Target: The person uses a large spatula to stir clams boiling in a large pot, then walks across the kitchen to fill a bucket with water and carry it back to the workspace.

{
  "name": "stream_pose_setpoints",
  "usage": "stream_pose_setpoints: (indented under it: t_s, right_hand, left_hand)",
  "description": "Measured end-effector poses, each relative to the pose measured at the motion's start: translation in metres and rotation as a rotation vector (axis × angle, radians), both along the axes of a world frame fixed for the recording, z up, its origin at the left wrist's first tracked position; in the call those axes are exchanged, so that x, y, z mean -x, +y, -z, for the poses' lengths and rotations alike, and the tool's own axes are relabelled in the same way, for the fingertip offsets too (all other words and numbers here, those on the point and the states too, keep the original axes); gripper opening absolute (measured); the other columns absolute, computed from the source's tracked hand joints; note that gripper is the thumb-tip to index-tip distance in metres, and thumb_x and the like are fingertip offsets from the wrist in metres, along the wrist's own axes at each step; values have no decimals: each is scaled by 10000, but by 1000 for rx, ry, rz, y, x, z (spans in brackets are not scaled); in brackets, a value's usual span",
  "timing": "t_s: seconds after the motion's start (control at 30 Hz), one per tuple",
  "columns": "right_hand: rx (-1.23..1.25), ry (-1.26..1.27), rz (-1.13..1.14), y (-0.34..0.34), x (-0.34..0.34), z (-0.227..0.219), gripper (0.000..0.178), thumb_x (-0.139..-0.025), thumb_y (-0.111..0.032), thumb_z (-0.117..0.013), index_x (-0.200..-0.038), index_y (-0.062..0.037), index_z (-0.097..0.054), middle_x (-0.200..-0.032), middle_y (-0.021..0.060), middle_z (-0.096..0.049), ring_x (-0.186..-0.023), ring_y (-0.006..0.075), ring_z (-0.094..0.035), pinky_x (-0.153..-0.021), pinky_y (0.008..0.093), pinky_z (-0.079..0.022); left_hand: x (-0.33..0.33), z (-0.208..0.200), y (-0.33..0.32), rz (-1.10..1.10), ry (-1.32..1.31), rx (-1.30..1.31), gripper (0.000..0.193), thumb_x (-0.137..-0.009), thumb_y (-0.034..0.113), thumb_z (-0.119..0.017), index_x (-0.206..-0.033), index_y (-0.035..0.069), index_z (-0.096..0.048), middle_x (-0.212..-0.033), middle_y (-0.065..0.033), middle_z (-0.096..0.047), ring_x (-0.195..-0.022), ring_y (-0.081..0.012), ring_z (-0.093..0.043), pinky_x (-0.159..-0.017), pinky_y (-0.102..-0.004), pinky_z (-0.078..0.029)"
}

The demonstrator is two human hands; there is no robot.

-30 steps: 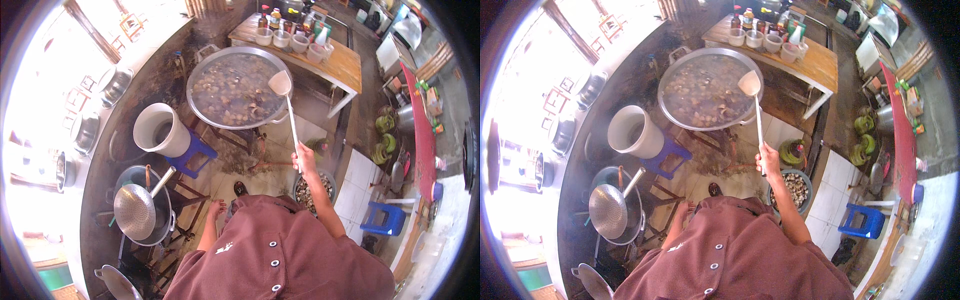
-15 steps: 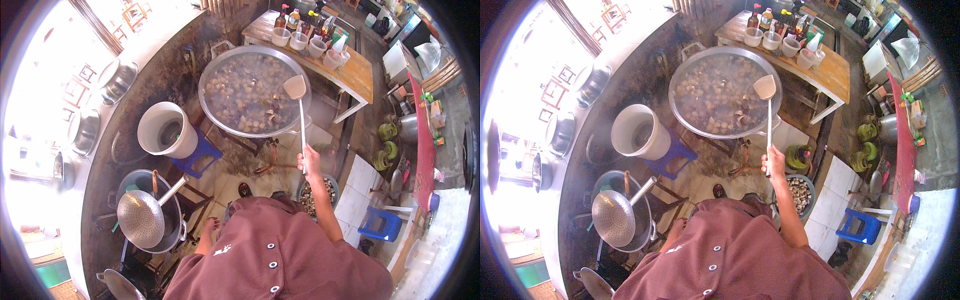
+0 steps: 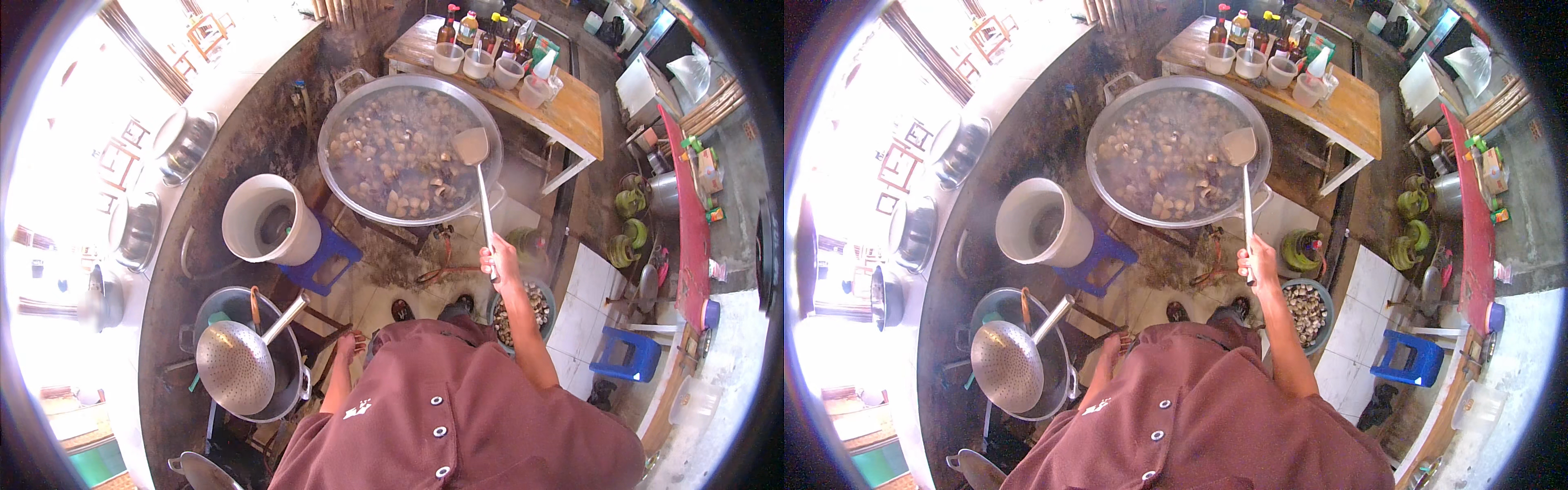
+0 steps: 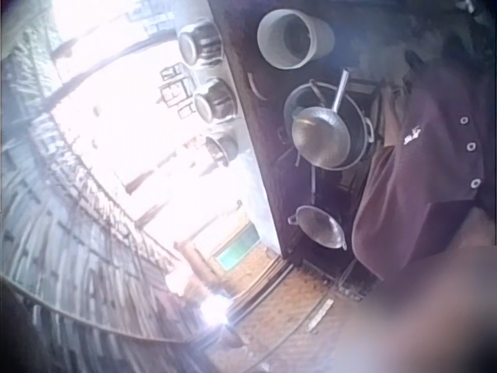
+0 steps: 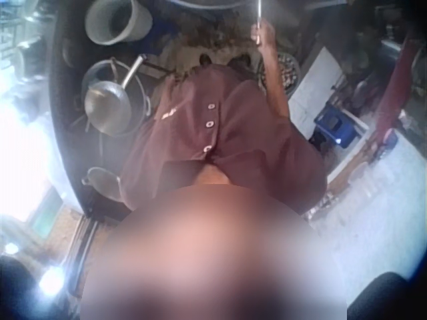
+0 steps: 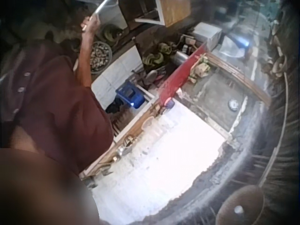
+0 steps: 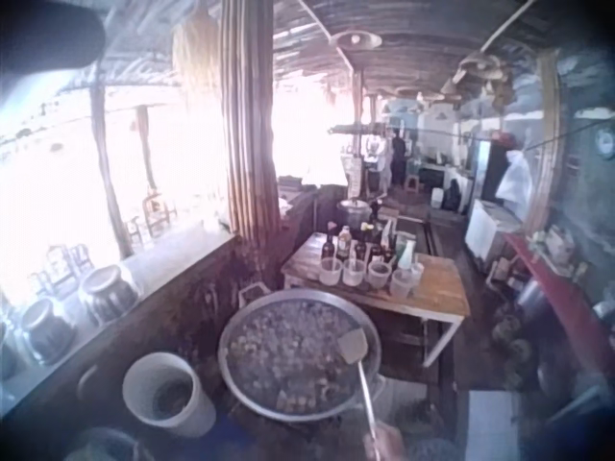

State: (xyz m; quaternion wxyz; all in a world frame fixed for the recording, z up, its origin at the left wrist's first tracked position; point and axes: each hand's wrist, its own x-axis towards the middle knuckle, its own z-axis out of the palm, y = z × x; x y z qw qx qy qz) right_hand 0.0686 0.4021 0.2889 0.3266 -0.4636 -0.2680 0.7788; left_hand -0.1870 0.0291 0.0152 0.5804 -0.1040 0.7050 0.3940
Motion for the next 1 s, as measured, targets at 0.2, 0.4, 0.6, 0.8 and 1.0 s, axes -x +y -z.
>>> stream_pose_setpoints:
  t_s: [0.2, 0.4, 0.6, 0.8, 1.0]
  right_hand:
    - [299, 435, 97, 14, -25, -15, 284, -1006, -250, -451, -1185, -33, -490, -663, -16, -380, -442, 16, -337, -347, 186, -321]
    - [256, 714, 222, 1, -75, -20, 393, -1022, -202, -420, -1334, 37, -410, -670, -6, -383, -439, 30, -340, -325, 192, -333]
    - [13, 327, 467, -30, -147, -16, 333, -1011, -240, -446, -1294, -66, -464, -638, -35, -365, -419, 18, -334, -313, 185, -324]
    - [-24, -191, 768, -48, -211, 15, 254, -982, -334, -478, -917, -89, -471, -626, -8, -401, -410, 51, -363, -320, 223, -322]
    - [-94, -538, 794, -59, -189, 55, 205, -961, -246, -482, -838, -82, -470, -647, 43, -494, -441, 98, -416, -368, 261, -370]
  left_hand:
    - [-10, -13, -9, 81, 14, 63, 348, -929, 181, -373, -1189, 80, -582, -926, -84, -660, -747, -205, -610, -678, -370, -488]
    - [-18, -24, -28, 272, 106, 229, 338, -926, 221, -389, -1135, 103, -626, -908, -67, -665, -761, -210, -596, -696, -378, -480]
    - [-10, -15, -14, 223, 82, 196, 338, -919, 194, -384, -1162, 89, -593, -875, -75, -657, -715, -201, -608, -645, -379, -495]
    - [14, 20, 30, 169, -61, 27, 338, -908, 130, -351, -1157, 58, -567, -860, -99, -652, -594, -184, -590, -535, -336, -486]
    - [13, 2, 62, 165, -43, -55, 351, -891, 91, -336, -1157, 56, -562, -822, -100, -646, -572, -174, -580, -521, -335, -478]
